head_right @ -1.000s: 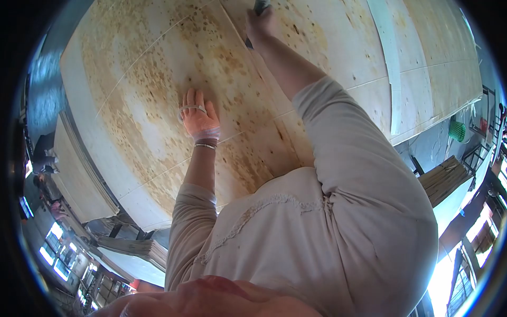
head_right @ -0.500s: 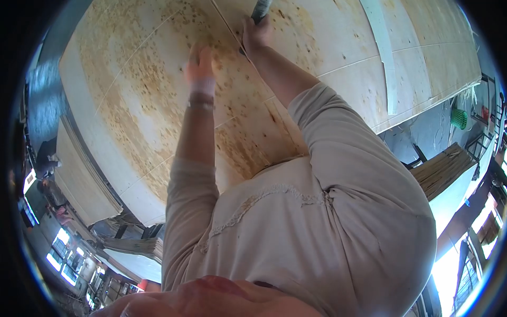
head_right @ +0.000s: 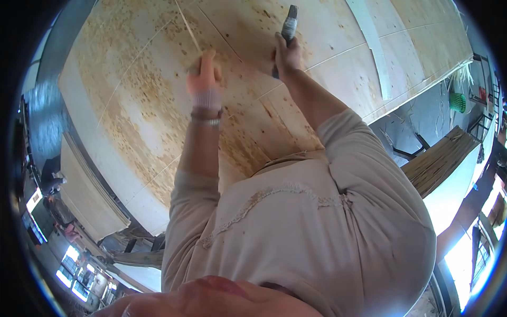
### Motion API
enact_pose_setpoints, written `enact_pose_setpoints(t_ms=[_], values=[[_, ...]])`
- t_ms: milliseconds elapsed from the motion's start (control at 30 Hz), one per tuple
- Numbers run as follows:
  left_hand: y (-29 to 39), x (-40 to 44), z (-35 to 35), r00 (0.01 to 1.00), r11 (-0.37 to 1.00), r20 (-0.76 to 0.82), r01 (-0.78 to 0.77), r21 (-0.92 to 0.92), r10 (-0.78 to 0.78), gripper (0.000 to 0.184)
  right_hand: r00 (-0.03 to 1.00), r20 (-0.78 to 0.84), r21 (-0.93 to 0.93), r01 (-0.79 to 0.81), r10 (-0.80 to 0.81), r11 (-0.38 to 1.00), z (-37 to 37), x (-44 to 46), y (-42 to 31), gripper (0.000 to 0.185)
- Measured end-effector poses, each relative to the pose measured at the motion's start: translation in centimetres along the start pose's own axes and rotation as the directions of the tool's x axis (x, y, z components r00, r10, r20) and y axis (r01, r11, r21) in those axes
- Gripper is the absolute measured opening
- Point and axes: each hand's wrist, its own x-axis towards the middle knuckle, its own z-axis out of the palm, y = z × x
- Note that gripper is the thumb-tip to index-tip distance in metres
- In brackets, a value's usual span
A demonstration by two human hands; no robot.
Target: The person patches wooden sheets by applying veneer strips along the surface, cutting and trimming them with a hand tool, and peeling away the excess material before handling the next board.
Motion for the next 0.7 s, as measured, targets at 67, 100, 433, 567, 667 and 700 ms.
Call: enact_pose_setpoints(t_ms=[67, 100, 433, 567, 667, 700], values=[[-1.3, -3.5, -3.6, 0.995, 0.871, 0.095, -0.023, 0.491, -0.027, 0.036, 0.999, 0.007, -0.175, -0.037, 0.039, 0.984, -1.7, -1.4, -1.7, 0.036], [-2.4, -5.1, -5.5, 0.976, 0.665, 0.172, -0.043, 0.746, -0.13, 0.041, 0.994, 0.079, -0.391, 0.101, -0.076, 0.915, -2.7, -1.4, -1.6, 0.038], [-5.1, -3.3, -16.7, 0.978, 0.23, 0.193, -0.207, 0.951, 0.085, 0.034, 0.885, 0.433, -0.649, 0.438, -0.171, 0.623, 6.7, 7.0, -7.3, 0.039], [-7.0, 3.9, -18.8, 0.824, 0.12, 0.151, -0.255, 0.959, 0.546, 0.031, 0.804, 0.545, -0.652, 0.585, -0.239, 0.482, 17.8, 14.3, -7.5, 0.042], [-7.5, 6.0, -18.6, 0.815, 0.131, 0.074, -0.181, 0.975, 0.575, 0.035, 0.771, 0.577, -0.753, 0.63, -0.269, 0.192, 25.6, 19.9, -8.5, 0.034], [-7.8, 5.9, -18.6, 0.821, 0.158, 0.048, -0.167, 0.973, 0.569, 0.035, 0.774, 0.582, -0.767, 0.624, -0.251, 0.149, 27.3, 20.6, -9.2, 0.033]])
